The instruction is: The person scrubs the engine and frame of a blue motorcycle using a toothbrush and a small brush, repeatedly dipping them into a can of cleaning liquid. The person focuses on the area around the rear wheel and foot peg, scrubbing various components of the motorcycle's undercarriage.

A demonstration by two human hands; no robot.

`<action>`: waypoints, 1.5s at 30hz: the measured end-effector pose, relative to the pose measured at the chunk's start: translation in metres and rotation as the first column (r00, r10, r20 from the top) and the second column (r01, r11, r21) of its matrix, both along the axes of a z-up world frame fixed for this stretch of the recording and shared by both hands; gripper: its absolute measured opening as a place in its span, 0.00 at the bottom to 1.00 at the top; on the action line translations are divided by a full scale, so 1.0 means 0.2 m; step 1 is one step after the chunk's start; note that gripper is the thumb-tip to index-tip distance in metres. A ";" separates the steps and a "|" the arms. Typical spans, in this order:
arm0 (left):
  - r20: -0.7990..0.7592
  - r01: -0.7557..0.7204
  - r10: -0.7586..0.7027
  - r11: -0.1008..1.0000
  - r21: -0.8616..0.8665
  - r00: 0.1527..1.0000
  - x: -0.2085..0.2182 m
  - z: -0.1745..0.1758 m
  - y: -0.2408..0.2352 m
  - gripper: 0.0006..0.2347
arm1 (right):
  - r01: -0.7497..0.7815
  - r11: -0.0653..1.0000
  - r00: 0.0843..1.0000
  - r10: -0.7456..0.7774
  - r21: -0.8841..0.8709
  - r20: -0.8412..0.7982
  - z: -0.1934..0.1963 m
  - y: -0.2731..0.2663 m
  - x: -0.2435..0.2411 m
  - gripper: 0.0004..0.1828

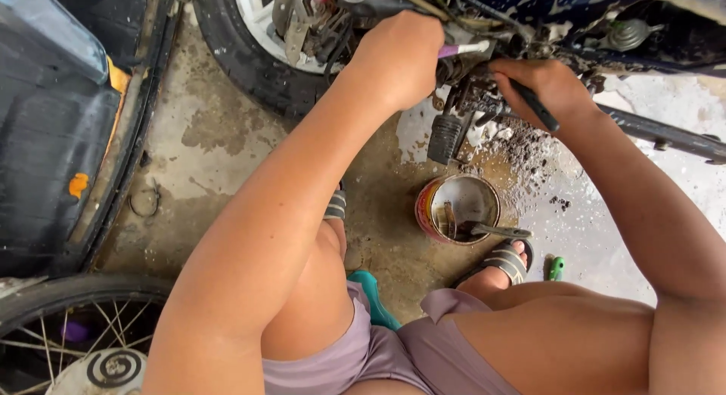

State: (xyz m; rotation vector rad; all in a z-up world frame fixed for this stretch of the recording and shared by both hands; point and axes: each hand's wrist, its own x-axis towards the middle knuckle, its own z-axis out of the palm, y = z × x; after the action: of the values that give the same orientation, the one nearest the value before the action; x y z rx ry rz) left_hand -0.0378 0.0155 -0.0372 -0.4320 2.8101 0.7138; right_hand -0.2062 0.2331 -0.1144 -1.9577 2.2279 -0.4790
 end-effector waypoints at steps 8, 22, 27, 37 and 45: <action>0.018 0.026 -0.025 0.999 -0.036 1.000 0.00 -0.01 -0.02 0.05 | 0.132 0.984 0.985 -0.116 0.122 -0.130 -0.03 0.05 0.03 0.11; 0.109 0.029 -0.027 0.999 -0.024 0.994 -0.01 0.02 0.00 0.05 | 0.051 0.994 0.997 -0.056 -0.093 -0.061 0.01 0.06 0.03 0.12; 0.065 0.026 -0.024 0.999 -0.029 0.998 0.00 0.01 0.00 0.04 | 0.020 0.997 0.999 -0.022 -0.078 -0.026 -0.04 0.02 0.00 0.12; 0.120 0.006 -0.010 0.999 0.031 0.993 0.02 0.08 -0.01 0.07 | 0.104 0.988 0.978 -0.122 0.111 0.167 0.13 0.00 0.05 0.12; 0.094 0.041 -0.041 0.999 -0.001 0.995 0.01 0.04 -0.02 0.05 | 0.242 0.934 0.964 -0.263 0.263 0.047 0.14 0.00 0.12 0.10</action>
State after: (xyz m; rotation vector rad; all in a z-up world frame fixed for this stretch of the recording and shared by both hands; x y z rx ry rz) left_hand -0.0357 0.0120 -0.0296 -0.3964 2.7237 0.6636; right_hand -0.1821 0.2328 -0.0872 -1.5095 2.3646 -0.2761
